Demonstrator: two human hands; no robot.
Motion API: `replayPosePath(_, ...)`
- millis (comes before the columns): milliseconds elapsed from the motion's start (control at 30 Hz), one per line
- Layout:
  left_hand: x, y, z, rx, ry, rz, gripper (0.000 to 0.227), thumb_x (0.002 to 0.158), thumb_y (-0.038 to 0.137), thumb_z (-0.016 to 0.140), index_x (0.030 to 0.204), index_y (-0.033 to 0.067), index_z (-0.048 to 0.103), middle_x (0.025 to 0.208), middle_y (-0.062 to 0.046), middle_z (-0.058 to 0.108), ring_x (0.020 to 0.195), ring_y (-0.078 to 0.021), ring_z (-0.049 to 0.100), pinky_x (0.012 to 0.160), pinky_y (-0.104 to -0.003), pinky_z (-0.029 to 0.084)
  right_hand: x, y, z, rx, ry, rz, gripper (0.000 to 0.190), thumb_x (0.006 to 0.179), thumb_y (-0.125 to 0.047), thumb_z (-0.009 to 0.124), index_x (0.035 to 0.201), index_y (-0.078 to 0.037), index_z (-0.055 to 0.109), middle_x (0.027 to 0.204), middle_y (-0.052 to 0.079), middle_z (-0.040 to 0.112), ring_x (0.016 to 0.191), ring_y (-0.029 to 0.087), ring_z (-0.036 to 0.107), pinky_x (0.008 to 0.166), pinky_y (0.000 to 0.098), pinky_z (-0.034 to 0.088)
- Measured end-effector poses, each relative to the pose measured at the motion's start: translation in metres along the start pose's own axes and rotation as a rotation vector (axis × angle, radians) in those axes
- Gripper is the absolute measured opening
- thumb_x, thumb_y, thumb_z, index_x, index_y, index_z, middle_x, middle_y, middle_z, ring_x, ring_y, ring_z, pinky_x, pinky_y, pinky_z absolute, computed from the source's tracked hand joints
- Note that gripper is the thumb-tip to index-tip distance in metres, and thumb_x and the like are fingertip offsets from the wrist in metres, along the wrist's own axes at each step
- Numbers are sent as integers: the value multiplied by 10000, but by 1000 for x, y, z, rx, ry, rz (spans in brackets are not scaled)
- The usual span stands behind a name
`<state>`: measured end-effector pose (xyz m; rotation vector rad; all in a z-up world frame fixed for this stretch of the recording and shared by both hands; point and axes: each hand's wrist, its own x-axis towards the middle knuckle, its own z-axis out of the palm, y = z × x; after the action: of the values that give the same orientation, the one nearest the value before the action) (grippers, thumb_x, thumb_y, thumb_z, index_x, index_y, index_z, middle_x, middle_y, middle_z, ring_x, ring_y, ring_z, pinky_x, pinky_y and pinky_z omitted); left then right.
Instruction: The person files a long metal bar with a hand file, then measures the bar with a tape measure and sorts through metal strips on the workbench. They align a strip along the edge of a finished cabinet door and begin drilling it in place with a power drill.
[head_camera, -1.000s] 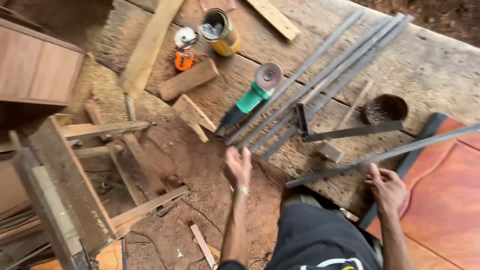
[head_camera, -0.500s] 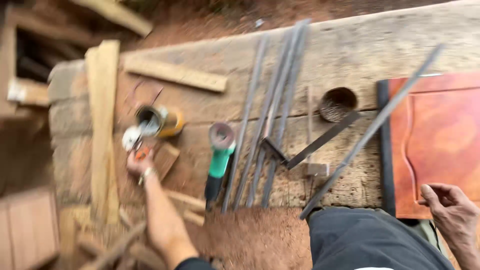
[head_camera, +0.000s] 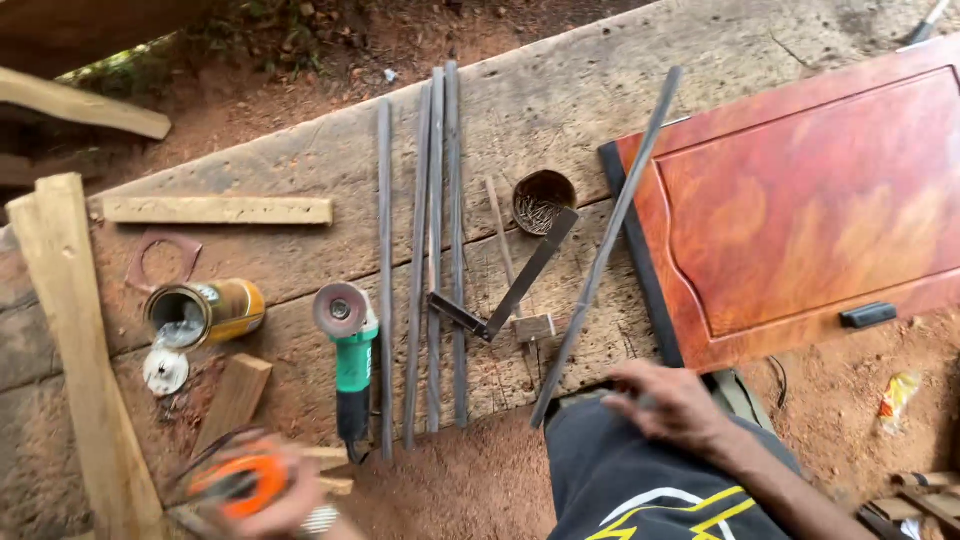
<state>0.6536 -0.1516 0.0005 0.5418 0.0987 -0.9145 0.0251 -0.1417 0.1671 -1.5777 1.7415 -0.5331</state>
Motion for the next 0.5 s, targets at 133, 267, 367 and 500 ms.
replayPosePath(133, -216, -178, 120, 235, -376, -449, 415, 907, 397, 546, 1133, 86, 701, 1167, -123, 689, 1148, -315, 602, 885, -476, 545, 1, -47, 14, 26, -310, -187, 381, 838, -305, 816, 1162, -141, 702, 904, 90, 729, 772, 260, 740, 651, 374, 601)
replayPosePath(267, -337, -252, 188, 1243, -914, -377, 328, 773, 127, 715, 1067, -18, 702, 1110, -175, 717, 1113, -324, 685, 1010, -430, 517, -27, -16, 14, 140, -136, -218, 337, 820, -248, 825, 1115, -109, 741, 860, 98, 704, 743, 224, 708, 633, 340, 577)
replayPosePath(367, -382, -286, 190, 1440, -974, -452, 355, 705, 136, 695, 1037, 11, 671, 909, -154, 724, 864, -291, 751, 798, -381, 604, -46, 17, -27, 424, -125, 131, 254, 813, -225, 829, 1005, -73, 763, 816, 38, 801, 687, 110, 737, 619, 276, 605)
replayPosePath(500, -439, -338, 221, 1477, -1329, -268, 558, 707, 273, 824, 1156, 13, 619, 925, -182, 708, 817, -351, 723, 727, -418, 589, -81, 104, -67, 417, -128, 548, 258, 784, -193, 871, 979, -40, 797, 806, 44, 783, 699, 90, 673, 631, 265, 571)
